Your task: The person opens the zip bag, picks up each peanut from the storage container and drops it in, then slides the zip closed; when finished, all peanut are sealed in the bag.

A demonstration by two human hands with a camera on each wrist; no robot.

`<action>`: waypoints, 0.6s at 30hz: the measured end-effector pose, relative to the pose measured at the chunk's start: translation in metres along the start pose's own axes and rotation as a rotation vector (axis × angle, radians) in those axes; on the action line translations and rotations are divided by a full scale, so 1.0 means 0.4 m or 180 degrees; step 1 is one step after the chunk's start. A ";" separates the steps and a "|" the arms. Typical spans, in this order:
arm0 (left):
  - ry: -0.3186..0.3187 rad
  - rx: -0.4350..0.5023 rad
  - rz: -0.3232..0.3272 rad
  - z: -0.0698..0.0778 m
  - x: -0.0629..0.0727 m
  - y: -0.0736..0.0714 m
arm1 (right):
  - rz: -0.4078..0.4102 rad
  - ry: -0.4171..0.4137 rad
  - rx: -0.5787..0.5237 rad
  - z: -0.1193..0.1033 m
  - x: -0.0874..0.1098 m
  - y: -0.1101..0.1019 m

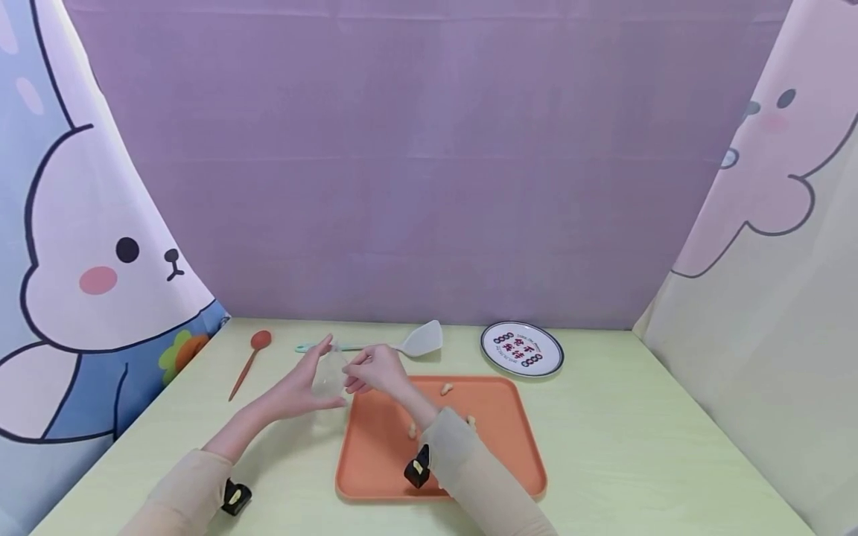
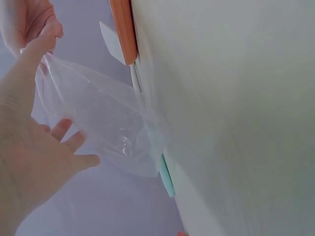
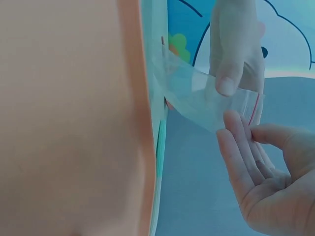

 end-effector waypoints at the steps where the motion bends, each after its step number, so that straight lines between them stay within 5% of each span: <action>1: -0.0020 0.0021 0.0002 0.001 -0.001 0.000 | -0.0002 0.0000 0.0016 -0.005 0.005 0.001; 9: 0.0105 0.0090 0.0176 -0.015 0.002 -0.014 | -0.0111 -0.0048 0.0023 -0.001 0.012 -0.006; 18: 0.0166 0.0070 0.0119 -0.026 0.004 -0.017 | -0.0309 -0.0404 0.0399 0.017 0.014 -0.048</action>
Point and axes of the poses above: each hand's wrist, its own x-axis away from the middle knuckle, its own y-axis out of the palm, z = x × y, the point moved 2 cm from there along -x, towards the middle knuckle, and after that the axes turned 12 degrees about -x, right-handed, at the moved point
